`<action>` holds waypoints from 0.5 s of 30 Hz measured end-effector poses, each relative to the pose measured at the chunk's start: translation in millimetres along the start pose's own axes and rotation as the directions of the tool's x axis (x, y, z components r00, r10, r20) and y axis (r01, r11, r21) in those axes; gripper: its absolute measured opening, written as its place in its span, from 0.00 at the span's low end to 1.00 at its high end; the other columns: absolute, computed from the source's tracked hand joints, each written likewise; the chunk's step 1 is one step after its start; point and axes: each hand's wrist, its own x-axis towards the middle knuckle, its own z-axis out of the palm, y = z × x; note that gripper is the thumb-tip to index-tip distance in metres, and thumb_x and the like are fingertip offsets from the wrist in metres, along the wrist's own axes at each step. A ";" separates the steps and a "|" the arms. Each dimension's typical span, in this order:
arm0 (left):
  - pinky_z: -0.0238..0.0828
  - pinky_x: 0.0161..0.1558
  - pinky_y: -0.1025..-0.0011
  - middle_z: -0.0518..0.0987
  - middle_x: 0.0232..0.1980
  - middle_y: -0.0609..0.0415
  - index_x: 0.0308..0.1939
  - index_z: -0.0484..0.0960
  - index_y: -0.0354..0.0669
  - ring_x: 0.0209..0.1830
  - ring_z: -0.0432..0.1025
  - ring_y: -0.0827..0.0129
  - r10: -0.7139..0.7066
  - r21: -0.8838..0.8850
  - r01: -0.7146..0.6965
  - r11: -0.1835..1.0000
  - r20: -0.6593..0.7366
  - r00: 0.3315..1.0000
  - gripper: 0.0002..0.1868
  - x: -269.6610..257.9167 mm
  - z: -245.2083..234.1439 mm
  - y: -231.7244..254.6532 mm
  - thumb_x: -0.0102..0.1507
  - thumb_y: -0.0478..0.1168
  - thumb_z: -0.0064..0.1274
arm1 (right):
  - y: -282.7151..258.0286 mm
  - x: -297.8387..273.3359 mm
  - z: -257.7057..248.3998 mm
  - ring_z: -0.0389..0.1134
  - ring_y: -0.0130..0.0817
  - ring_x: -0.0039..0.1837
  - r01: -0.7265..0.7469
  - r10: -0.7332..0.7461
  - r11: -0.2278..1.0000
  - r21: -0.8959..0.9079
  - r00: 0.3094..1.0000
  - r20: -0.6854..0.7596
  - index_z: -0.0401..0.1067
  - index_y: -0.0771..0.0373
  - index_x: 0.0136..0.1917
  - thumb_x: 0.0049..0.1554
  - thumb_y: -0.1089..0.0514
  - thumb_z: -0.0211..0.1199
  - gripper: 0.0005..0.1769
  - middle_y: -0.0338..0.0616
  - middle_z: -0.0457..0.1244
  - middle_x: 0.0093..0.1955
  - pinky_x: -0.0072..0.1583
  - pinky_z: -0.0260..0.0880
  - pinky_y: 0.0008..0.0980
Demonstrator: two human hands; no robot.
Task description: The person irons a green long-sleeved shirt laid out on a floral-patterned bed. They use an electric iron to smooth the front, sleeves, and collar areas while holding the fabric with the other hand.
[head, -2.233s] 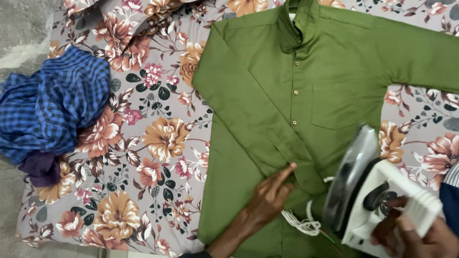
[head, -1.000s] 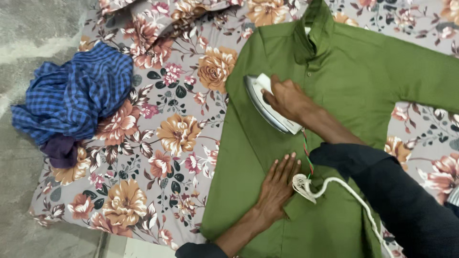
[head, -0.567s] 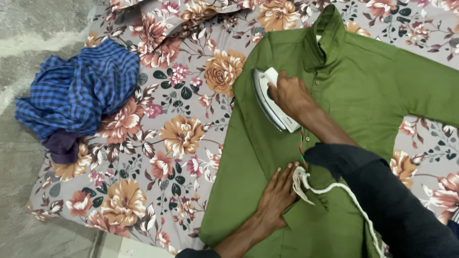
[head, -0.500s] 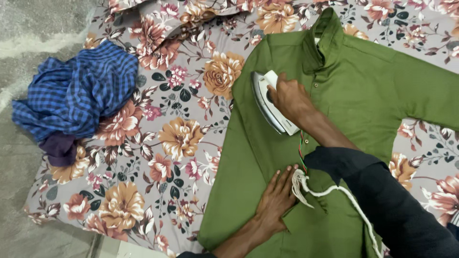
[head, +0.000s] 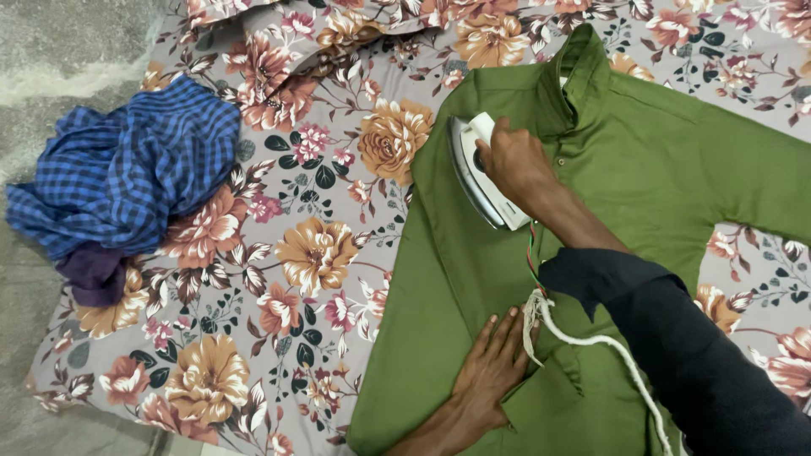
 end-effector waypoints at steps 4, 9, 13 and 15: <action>0.27 0.79 0.50 0.45 0.82 0.30 0.79 0.39 0.29 0.84 0.36 0.43 -0.005 0.028 0.004 1.000 0.036 0.999 0.87 0.3 1.0 -0.4 0.31 0.61 0.79 | -0.6 30.3 0.7 0.69 0.75 0.53 -0.053 0.052 0.998 -0.046 0.998 -0.028 0.65 0.78 0.58 0.68 0.46 0.56 0.28 0.76 0.66 0.48 0.55 0.72 0.60; 0.43 0.75 0.50 0.59 0.75 0.30 0.76 0.53 0.30 0.79 0.50 0.44 0.017 -0.068 -0.026 0.997 -0.128 0.992 0.77 -7.8 -9.1 -0.4 0.29 0.58 0.76 | 6.9 36.7 -1.4 0.67 0.74 0.58 -0.101 0.101 0.995 -0.022 0.995 0.011 0.63 0.79 0.63 0.66 0.45 0.56 0.31 0.77 0.65 0.52 0.58 0.69 0.61; 0.79 0.49 0.56 0.84 0.46 0.44 0.47 0.83 0.40 0.46 0.80 0.53 -0.219 -0.449 0.104 0.887 -0.210 0.953 0.10 10.8 -21.7 -32.3 0.68 0.42 0.55 | 8.1 39.7 1.8 0.66 0.74 0.58 -0.074 0.073 0.997 -0.029 0.997 -0.023 0.62 0.77 0.66 0.66 0.45 0.57 0.31 0.77 0.65 0.54 0.57 0.69 0.60; 0.76 0.34 0.58 0.80 0.34 0.45 0.39 0.80 0.39 0.32 0.77 0.53 -0.284 -0.374 -0.029 0.927 -0.752 0.595 0.02 38.4 -31.9 -73.9 0.64 0.34 0.54 | 8.3 43.5 2.6 0.66 0.74 0.58 -0.093 0.092 0.995 -0.032 0.996 -0.006 0.62 0.78 0.65 0.66 0.44 0.57 0.32 0.77 0.65 0.53 0.58 0.69 0.59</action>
